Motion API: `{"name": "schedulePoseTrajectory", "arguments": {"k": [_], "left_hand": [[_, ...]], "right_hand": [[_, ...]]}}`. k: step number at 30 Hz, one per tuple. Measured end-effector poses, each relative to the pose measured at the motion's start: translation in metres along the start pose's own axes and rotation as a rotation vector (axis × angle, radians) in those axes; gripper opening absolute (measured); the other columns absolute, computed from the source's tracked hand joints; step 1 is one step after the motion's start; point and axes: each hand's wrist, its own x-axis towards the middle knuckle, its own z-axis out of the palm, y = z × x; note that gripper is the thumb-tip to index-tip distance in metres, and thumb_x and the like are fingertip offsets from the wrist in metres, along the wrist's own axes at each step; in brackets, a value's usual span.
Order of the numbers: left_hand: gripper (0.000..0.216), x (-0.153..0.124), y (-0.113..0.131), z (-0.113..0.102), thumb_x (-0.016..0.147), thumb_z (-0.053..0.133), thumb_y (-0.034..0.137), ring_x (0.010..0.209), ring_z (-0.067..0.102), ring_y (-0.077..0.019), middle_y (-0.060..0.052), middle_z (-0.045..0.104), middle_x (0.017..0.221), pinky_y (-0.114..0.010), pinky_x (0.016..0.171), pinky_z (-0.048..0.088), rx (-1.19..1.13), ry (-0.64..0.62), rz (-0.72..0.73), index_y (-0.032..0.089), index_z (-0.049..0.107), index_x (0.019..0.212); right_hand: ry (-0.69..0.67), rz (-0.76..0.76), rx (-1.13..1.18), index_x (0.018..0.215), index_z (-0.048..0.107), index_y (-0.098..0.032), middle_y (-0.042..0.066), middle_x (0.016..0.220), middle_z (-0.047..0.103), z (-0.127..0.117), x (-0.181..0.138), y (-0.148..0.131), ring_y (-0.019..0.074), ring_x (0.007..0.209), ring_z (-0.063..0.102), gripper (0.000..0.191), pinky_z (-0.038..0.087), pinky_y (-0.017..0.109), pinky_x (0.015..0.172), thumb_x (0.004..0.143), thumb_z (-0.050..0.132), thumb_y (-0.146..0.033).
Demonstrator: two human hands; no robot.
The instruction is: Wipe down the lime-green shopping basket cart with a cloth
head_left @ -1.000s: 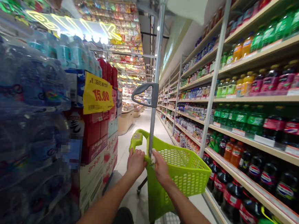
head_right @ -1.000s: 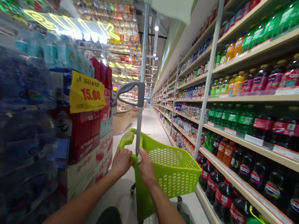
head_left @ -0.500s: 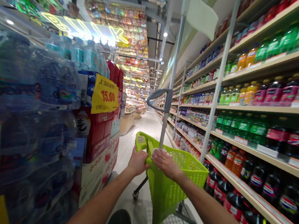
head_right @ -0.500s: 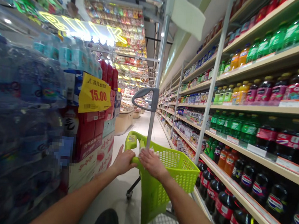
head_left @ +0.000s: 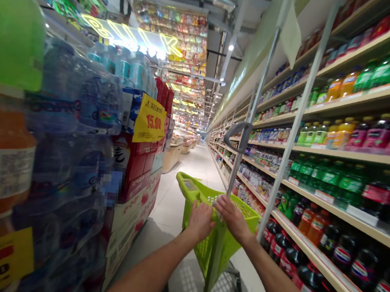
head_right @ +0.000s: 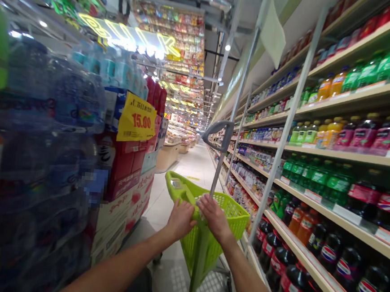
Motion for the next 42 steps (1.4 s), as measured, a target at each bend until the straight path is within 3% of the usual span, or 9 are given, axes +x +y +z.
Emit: {"name": "schedulePoseTrajectory", "arguments": {"k": [4,8,15,21,27,30,33,36,42], "left_hand": [[0.061,0.006,-0.023,-0.011,0.066,0.059,0.047,0.121,0.035,-0.0269,-0.009,0.044,0.129,-0.049,0.103,0.017,-0.077,-0.093,0.024,0.021,0.042,0.119],[0.081,0.006,-0.041,-0.009,0.062,0.062,0.048,0.130,0.017,-0.0290,-0.009,0.025,0.142,-0.055,0.103,0.013,-0.011,-0.171,0.003,0.021,0.028,0.131],[0.073,0.006,-0.030,-0.004,0.066,0.059,0.036,0.131,0.017,-0.0268,-0.006,0.025,0.142,-0.054,0.104,0.010,-0.002,-0.174,0.161,0.026,0.028,0.130],[0.079,0.009,-0.050,-0.018,0.060,0.061,0.033,0.130,0.015,-0.0326,-0.009,0.023,0.142,-0.065,0.097,0.013,-0.008,-0.193,-0.161,0.025,0.026,0.131],[0.081,0.006,-0.032,-0.014,0.061,0.058,0.026,0.130,0.011,-0.0342,-0.010,0.020,0.143,-0.068,0.096,0.010,0.014,-0.246,-0.165,0.022,0.021,0.133],[0.081,0.005,-0.029,-0.014,0.061,0.055,0.020,0.131,0.012,-0.0334,-0.010,0.020,0.143,-0.068,0.096,0.011,0.040,-0.245,-0.167,0.022,0.019,0.134],[0.082,0.002,-0.026,-0.012,0.059,0.053,0.018,0.131,0.012,-0.0314,-0.010,0.020,0.143,-0.069,0.095,0.010,0.056,-0.213,-0.169,0.022,0.019,0.134],[0.082,0.000,-0.021,-0.008,0.059,0.053,0.019,0.131,0.013,-0.0294,-0.011,0.021,0.143,-0.065,0.098,0.007,0.070,-0.180,-0.162,0.020,0.021,0.134],[0.073,-0.004,-0.026,-0.006,0.063,0.048,0.018,0.130,0.019,-0.0253,-0.009,0.025,0.142,-0.057,0.104,0.006,0.059,-0.140,-0.053,0.017,0.024,0.133]], "right_hand": [[0.101,0.205,0.078,0.111,0.057,-0.022,0.006,0.117,0.057,0.002,-0.036,-0.002,0.0193,0.115,0.046,0.039,0.040,0.042,0.095,0.080,0.036,-0.012],[0.193,0.425,0.106,0.104,0.060,-0.020,0.007,0.102,0.064,-0.004,-0.022,-0.018,0.0201,0.099,0.057,0.046,0.045,0.042,0.088,0.068,0.034,-0.007],[0.174,0.364,0.096,0.105,0.059,-0.021,0.006,0.106,0.062,-0.009,-0.004,-0.035,0.0196,0.103,0.054,0.050,0.042,0.040,0.093,0.064,0.036,-0.006],[0.178,0.607,-0.007,0.107,0.057,-0.018,0.009,0.106,0.061,-0.016,-0.022,-0.012,0.0219,0.099,0.056,0.039,0.043,0.041,0.089,0.075,0.034,-0.015],[0.194,0.372,0.026,0.108,0.057,-0.019,0.010,0.115,0.056,0.030,0.016,-0.041,0.0226,0.114,0.044,0.044,0.034,0.046,0.097,0.074,0.033,-0.006],[0.189,0.385,-0.026,0.103,0.059,-0.021,0.009,0.114,0.056,0.019,-0.002,-0.021,0.0228,0.114,0.044,0.042,0.035,0.046,0.096,0.071,0.036,-0.006],[0.225,0.556,-0.121,0.100,0.060,-0.020,0.010,0.108,0.057,-0.005,-0.026,0.004,0.0248,0.107,0.048,0.039,0.037,0.047,0.093,0.069,0.038,-0.010],[0.243,0.606,-0.117,0.104,0.058,-0.016,0.012,0.105,0.058,-0.005,-0.018,-0.001,0.0235,0.102,0.051,0.041,0.039,0.044,0.091,0.071,0.034,-0.010],[0.200,0.316,-0.071,0.105,0.058,-0.021,0.008,0.116,0.055,0.030,0.012,-0.037,0.0232,0.118,0.039,0.042,0.031,0.046,0.098,0.075,0.034,-0.006]]}}
